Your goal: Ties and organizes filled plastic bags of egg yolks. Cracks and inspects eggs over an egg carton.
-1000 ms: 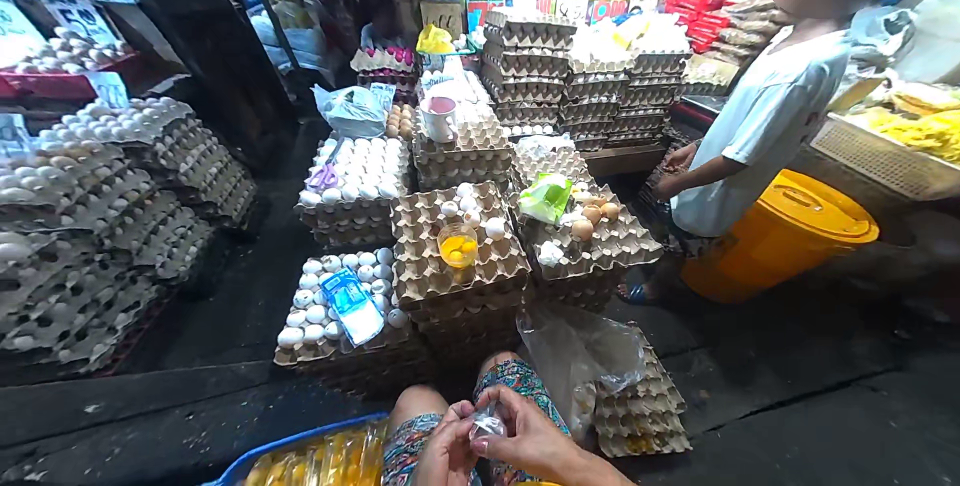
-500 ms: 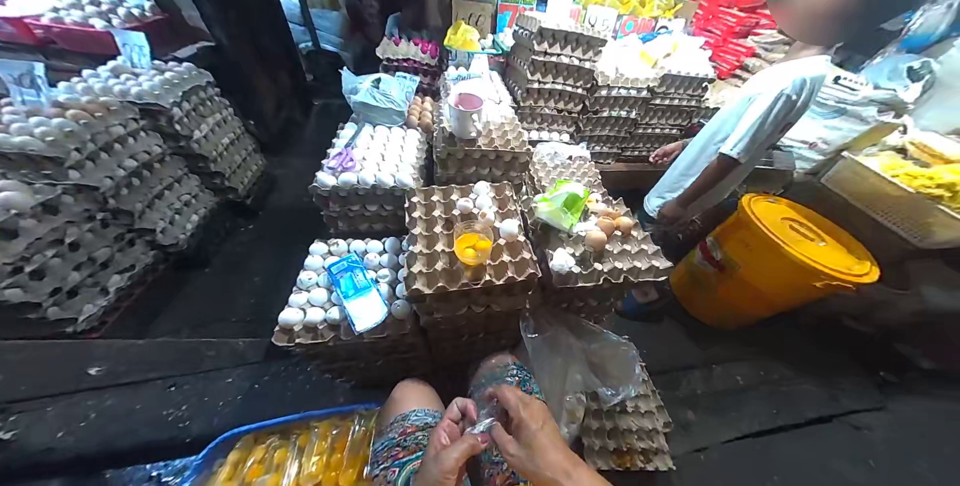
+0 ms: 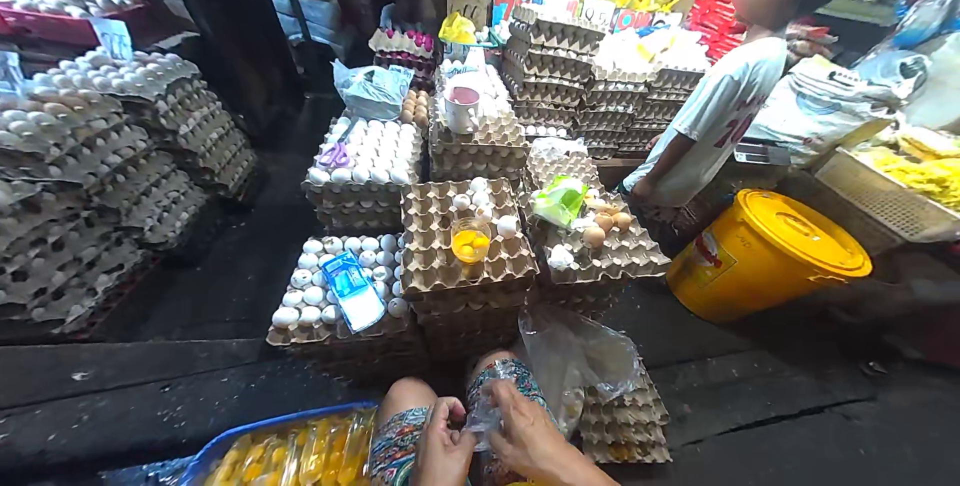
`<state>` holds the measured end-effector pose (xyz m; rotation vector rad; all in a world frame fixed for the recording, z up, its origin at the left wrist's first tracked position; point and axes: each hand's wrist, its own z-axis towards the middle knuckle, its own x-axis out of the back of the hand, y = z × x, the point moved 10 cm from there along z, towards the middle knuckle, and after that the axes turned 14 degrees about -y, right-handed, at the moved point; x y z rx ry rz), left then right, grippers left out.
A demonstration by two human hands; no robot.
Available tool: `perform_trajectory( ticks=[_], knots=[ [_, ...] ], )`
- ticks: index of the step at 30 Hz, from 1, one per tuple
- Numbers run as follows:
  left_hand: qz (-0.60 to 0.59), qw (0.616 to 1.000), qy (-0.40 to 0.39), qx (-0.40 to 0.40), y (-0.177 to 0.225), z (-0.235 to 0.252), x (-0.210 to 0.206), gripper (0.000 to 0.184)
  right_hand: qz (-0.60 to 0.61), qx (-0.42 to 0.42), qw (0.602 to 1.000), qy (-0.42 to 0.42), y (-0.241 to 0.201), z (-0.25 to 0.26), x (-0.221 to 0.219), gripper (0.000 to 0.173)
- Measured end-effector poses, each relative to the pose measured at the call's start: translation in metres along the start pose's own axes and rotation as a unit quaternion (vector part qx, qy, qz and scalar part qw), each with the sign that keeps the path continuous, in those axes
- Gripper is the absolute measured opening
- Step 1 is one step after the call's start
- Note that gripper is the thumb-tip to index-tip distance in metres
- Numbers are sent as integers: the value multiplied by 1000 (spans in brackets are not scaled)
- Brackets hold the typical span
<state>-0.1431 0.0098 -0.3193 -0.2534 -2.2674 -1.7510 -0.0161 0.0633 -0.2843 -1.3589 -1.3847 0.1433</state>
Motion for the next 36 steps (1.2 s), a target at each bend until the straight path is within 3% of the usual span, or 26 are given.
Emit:
perform_trajectory(
  ticks=[5, 7, 14, 22, 29, 36],
  knots=[
    [71, 967, 85, -231, 61, -19, -6, 13, 60, -12, 998, 28, 10, -3, 28, 50],
    [78, 957, 79, -268, 68, -20, -10, 10, 65, -15, 997, 28, 13, -2, 33, 50],
    [173, 952, 91, -235, 68, -19, -7, 20, 43, -3, 999, 15, 13, -3, 34, 48],
    [188, 942, 119, -252, 70, -24, 0, 20, -20, 53, 997, 50, -13, -8, 30, 37],
    [113, 965, 90, -219, 60, -17, 2, 25, -80, 202, 948, 233, -34, -25, 25, 13],
    [24, 980, 73, -181, 41, -11, 12, 27, -143, 168, 966, 136, -33, -20, 10, 25]
  ],
)
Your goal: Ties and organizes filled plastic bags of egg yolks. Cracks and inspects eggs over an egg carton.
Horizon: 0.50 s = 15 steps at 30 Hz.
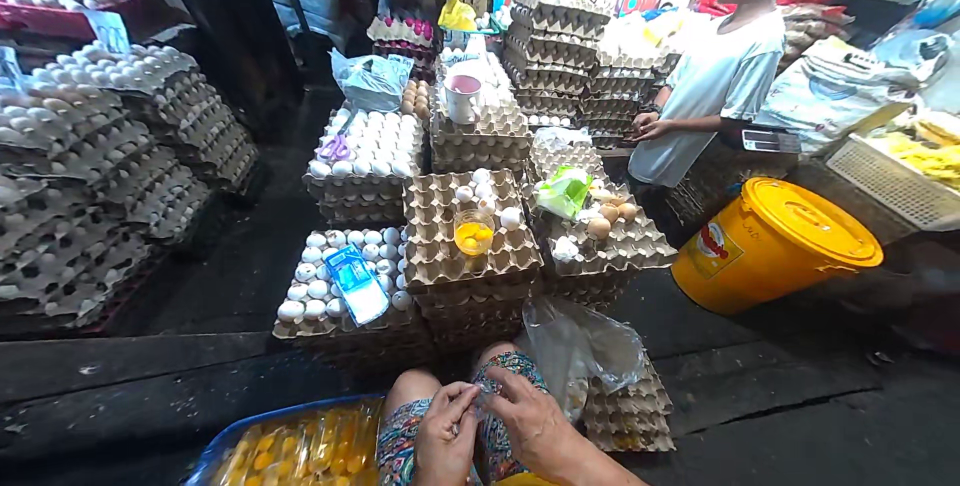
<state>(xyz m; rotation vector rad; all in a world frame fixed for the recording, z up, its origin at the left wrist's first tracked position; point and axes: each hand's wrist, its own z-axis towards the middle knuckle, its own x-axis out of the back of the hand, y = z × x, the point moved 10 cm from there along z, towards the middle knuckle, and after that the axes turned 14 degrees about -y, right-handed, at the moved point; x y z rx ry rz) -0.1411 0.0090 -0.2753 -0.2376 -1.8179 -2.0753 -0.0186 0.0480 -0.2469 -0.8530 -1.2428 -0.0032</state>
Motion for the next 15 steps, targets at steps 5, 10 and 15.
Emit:
perform_trajectory(
  ticks=[5, 10, 15],
  knots=[
    [9, 1000, 17, 9, -1, -2, 5, 26, -41, -17, 996, -82, 2, -2, -12, 25],
    [24, 999, -16, 42, -8, 0, 3, 27, 26, -44, 987, -156, 11, -1, -18, 27],
    [51, 998, 1, 32, -2, 16, 28, 26, 158, -6, 987, 3, 32, 10, 40, 43]
  ],
)
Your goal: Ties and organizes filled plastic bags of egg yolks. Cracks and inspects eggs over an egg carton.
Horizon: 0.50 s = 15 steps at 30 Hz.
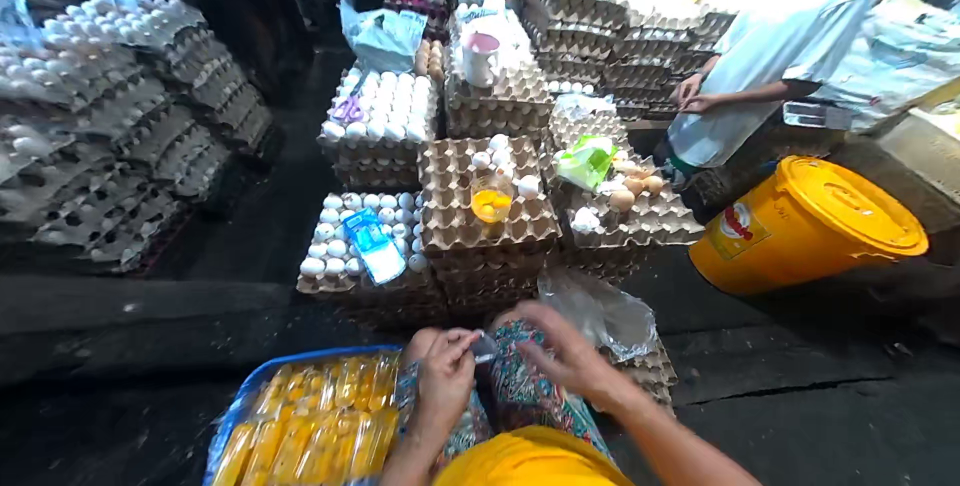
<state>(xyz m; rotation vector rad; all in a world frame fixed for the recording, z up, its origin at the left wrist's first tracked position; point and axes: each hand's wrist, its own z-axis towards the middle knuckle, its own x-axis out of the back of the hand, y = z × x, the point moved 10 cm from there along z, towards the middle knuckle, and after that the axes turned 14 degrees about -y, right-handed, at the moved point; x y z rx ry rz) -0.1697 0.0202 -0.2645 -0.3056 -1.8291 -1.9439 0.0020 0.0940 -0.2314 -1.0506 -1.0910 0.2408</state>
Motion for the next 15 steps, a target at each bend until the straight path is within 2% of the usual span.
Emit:
perform_trajectory(
  ticks=[3, 6, 10, 15],
  knots=[
    [11, 999, 26, 18, 10, 18, 37, 26, -7, -5, 993, 120, 10, 18, 56, 57],
    [-11, 997, 72, 26, 24, 40, 80, 25, -6, -50, 985, 164, 34, 49, 87, 74],
    [2, 996, 94, 6, 40, 70, 119, 27, 55, -89, 978, 181, 60, 96, 92, 97],
    [6, 999, 51, 16, 50, 116, 139, 30, 9, -102, 976, 191, 75, 146, 86, 107]
  ],
)
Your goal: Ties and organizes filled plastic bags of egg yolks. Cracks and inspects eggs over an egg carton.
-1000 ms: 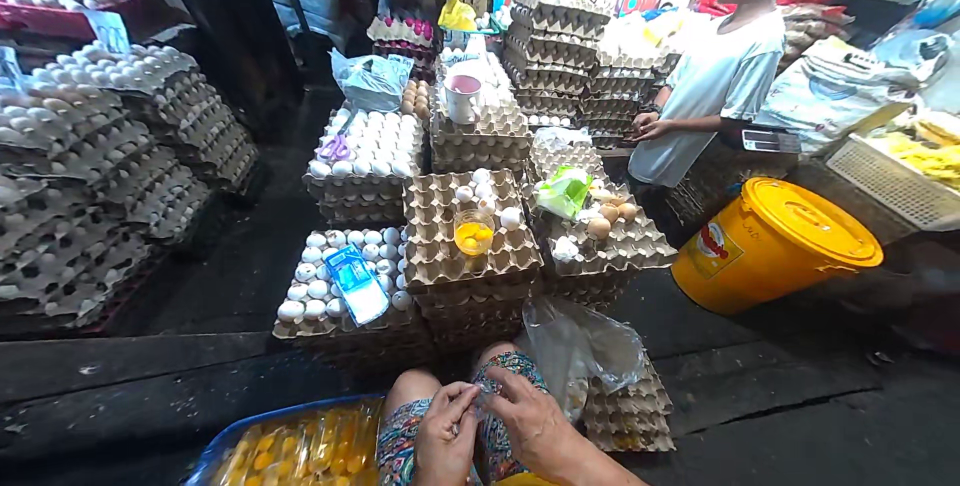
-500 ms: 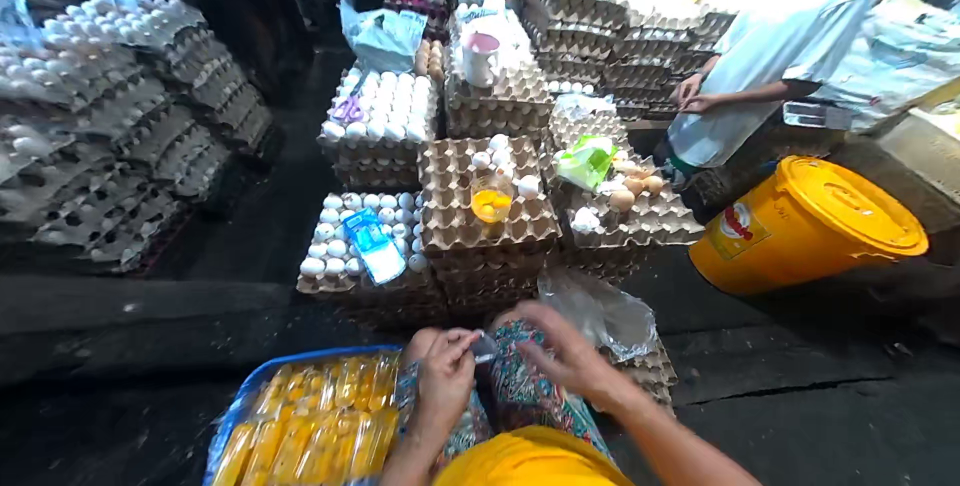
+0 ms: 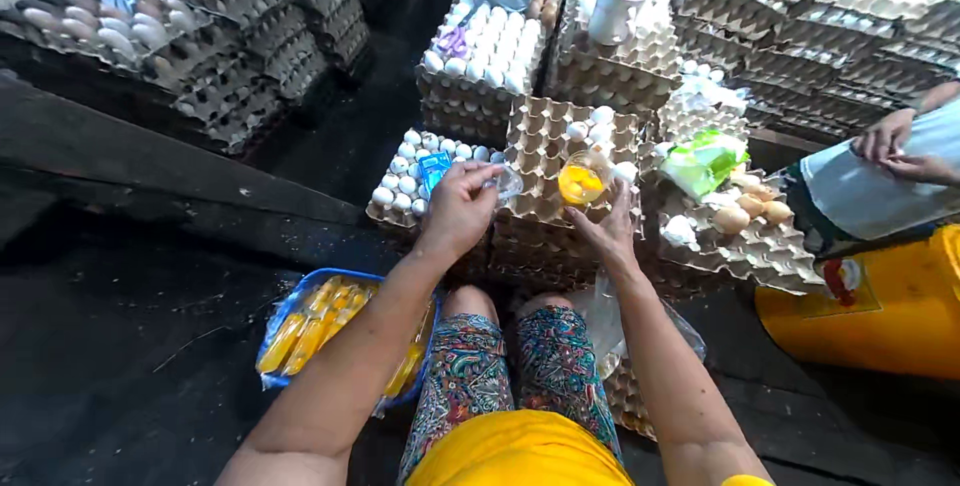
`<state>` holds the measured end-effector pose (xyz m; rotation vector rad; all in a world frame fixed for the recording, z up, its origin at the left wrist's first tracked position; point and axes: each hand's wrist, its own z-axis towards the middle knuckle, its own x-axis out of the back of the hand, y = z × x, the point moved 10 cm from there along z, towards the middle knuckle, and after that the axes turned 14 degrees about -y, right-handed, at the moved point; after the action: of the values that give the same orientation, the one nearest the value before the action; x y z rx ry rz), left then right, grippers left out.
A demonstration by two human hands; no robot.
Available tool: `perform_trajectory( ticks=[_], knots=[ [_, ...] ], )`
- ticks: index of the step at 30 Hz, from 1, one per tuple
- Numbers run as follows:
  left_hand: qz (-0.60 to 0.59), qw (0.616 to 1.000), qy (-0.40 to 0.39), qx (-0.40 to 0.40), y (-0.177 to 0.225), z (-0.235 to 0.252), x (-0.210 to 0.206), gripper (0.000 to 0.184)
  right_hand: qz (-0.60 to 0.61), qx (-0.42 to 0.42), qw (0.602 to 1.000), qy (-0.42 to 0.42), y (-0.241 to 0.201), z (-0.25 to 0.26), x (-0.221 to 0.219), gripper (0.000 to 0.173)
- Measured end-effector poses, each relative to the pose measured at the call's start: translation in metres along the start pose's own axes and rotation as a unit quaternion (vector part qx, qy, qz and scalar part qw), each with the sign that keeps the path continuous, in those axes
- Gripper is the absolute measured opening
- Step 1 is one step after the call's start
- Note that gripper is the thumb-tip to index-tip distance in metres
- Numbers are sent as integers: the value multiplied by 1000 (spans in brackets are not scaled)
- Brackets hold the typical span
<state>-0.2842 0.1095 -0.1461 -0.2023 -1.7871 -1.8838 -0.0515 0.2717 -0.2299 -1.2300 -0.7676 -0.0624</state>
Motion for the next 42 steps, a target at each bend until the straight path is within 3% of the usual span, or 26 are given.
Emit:
perform_trajectory(
  ticks=[4, 7, 16, 24, 32, 42],
  knots=[
    [16, 999, -44, 5, 4, 39, -4, 34, -90, -75, 993, 17, 4, 17, -10, 117],
    [26, 997, -69, 3, 3, 65, -16, 34, -106, -98, 988, 50, 1, 19, -11, 108],
    [130, 965, -226, 13, -15, 126, -68, 32, -72, -10, 994, 85, -3, 28, -5, 93],
    [155, 940, -302, 27, -5, 144, -81, 35, -30, 137, 990, 5, -35, 32, 13, 87],
    [181, 911, -370, 25, 13, 147, -91, 36, -78, 110, 987, -87, -50, 24, 36, 83],
    [200, 895, -396, 44, 24, 142, -105, 38, -183, 52, 973, -133, -47, 22, 43, 87]
  ],
)
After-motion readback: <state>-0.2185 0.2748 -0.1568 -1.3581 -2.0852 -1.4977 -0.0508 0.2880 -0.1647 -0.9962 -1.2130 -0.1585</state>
